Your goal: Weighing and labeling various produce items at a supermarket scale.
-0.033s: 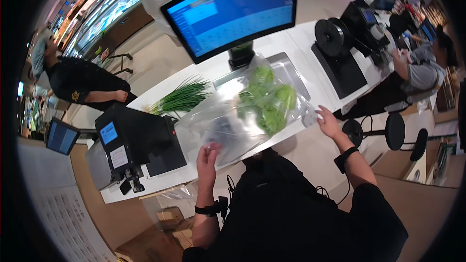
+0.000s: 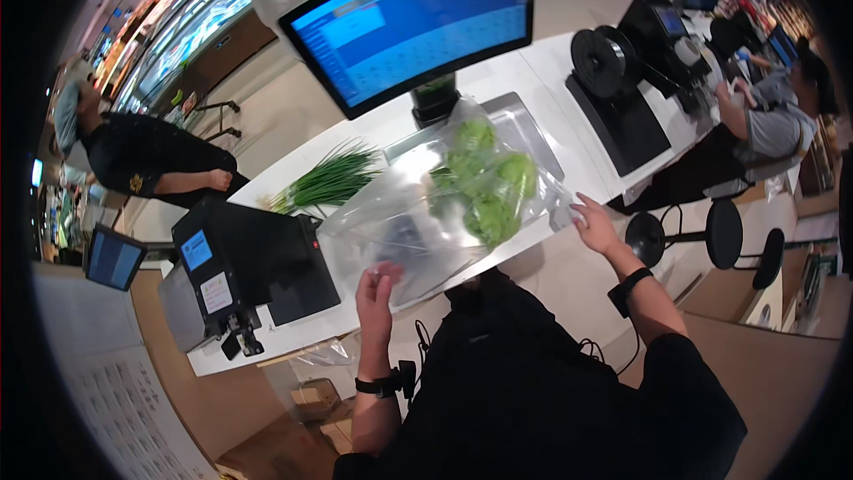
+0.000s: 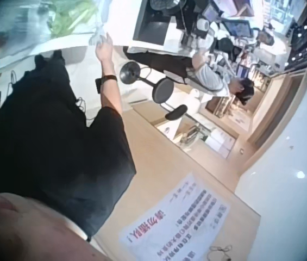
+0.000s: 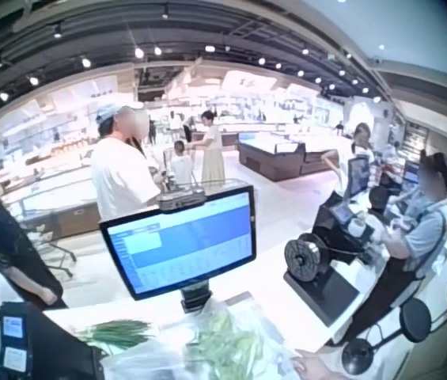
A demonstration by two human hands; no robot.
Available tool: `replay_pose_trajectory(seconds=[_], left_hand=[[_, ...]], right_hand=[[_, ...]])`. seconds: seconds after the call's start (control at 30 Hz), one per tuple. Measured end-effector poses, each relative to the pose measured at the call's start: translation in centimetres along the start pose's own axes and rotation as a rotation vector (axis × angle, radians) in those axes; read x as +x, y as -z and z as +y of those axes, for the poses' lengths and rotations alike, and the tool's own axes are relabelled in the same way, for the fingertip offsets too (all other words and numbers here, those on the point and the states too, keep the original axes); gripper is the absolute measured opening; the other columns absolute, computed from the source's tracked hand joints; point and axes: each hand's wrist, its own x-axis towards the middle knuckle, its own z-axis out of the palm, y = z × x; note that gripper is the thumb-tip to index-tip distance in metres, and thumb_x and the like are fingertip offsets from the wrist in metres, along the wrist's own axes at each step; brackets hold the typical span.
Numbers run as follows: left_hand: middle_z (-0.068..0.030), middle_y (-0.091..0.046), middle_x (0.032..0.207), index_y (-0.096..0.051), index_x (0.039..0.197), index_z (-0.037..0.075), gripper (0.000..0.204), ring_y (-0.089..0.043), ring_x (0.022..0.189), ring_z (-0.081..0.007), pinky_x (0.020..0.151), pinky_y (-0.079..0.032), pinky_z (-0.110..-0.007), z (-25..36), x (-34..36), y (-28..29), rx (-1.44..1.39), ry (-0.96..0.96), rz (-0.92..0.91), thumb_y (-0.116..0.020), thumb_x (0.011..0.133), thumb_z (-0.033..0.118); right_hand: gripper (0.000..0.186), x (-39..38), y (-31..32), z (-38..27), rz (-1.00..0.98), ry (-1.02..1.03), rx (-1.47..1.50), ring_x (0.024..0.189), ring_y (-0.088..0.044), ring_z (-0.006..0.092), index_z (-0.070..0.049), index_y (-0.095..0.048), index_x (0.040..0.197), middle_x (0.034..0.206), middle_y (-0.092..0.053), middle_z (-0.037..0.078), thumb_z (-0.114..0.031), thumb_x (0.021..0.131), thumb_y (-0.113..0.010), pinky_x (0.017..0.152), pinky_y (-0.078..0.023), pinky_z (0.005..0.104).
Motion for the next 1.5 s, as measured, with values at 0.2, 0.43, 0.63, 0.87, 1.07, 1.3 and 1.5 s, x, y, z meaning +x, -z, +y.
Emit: replay_pose_trajectory(seconds=[0.2, 0.43, 0.63, 0.87, 1.07, 1.3, 1.5], left_hand=[[-0.0133, -0.064, 0.098, -0.056, 0.111, -0.005, 0.029, -0.063, 0.092, -0.0224, 0.089, -0.048, -0.035, 1.4, 0.2, -2.3, 0.141, -0.011, 0.018, -0.049, 0.097, 0.02], [-0.0108, -0.064, 0.09, -0.057, 0.105, -0.005, 0.031, -0.06, 0.083, -0.0178, 0.086, -0.045, -0.029, 2.5, -0.6, -5.1, 0.189, 0.005, 0.173, -0.05, 0.098, 0.025], [-0.0069, -0.062, 0.08, -0.06, 0.09, -0.001, 0.03, -0.057, 0.078, -0.0133, 0.081, -0.044, -0.027, 2.6, -1.2, -5.8, 0.213, -0.041, 0.305, -0.048, 0.1, 0.024], [-0.0019, -0.058, 0.066, -0.055, 0.07, 0.003, 0.035, -0.051, 0.065, -0.008, 0.064, -0.04, -0.024, 0.8, -3.4, -4.4, 0.375, -0.066, 0.487, -0.05, 0.099, 0.022], [-0.0006, -0.058, 0.065, -0.056, 0.07, 0.002, 0.032, -0.05, 0.061, -0.0063, 0.06, -0.039, -0.022, 1.1, -5.1, -5.6, 0.31, -0.041, 0.465, -0.054, 0.097, 0.018], [0.0001, -0.056, 0.065, -0.056, 0.07, 0.001, 0.03, -0.05, 0.062, -0.0069, 0.059, -0.042, -0.024, 1.4, -5.7, -5.3, 0.313, -0.122, 0.375, -0.055, 0.096, 0.015], [-0.003, -0.057, 0.066, -0.057, 0.072, -0.002, 0.025, -0.054, 0.063, -0.0099, 0.061, -0.045, -0.025, 2.4, -6.6, -5.8, 0.288, -0.08, 0.4, -0.055, 0.094, 0.01]], right_hand=[[0.04, -0.2, -1.6, -0.6, -0.066, 0.173, 0.013, 0.128, -0.041, 0.037, -0.003, -0.06, 0.118, 0.14, -0.043, 0.021, -0.012, 0.079, -0.062, 0.107, -0.035, 0.042], [0.036, 1.0, -2.4, 0.8, -0.02, 0.218, 0.042, 0.127, -0.043, 0.0346, -0.002, -0.062, 0.115, 0.136, -0.046, 0.019, -0.013, 0.08, -0.061, 0.105, -0.035, 0.0414], [0.022, 2.2, -2.9, 1.3, -0.002, 0.246, 0.108, 0.109, -0.054, 0.0305, -0.002, -0.067, 0.1, 0.109, -0.063, 0.012, -0.012, 0.082, -0.061, 0.097, -0.039, 0.0407], [0.007, 4.8, 3.3, 0.8, 0.324, 0.297, 0.194, 0.084, -0.061, 0.0285, -0.004, -0.069, 0.083, 0.085, -0.066, 0.011, -0.006, 0.082, -0.062, 0.083, -0.046, 0.0369], [0.031, 12.5, 5.9, -11.3, -0.044, 0.109, 0.925, 0.088, -0.06, 0.0111, -0.002, -0.063, 0.111, 0.093, -0.064, 0.002, -0.01, 0.082, -0.071, 0.082, -0.048, 0.0255], [0.046, 18.8, -0.4, -15.4, -0.101, 0.139, 0.556, 0.087, -0.061, 0.0196, -0.001, -0.062, 0.109, 0.087, -0.064, 0.007, -0.019, 0.071, -0.078, 0.078, -0.05, 0.0327], [0.06, 19.3, 1.8, -14.5, 0.279, 0.378, 0.013, 0.113, -0.05, 0.0377, -0.002, -0.057, 0.116, 0.124, -0.052, 0.021, -0.036, 0.07, -0.077, 0.096, -0.04, 0.0467]])
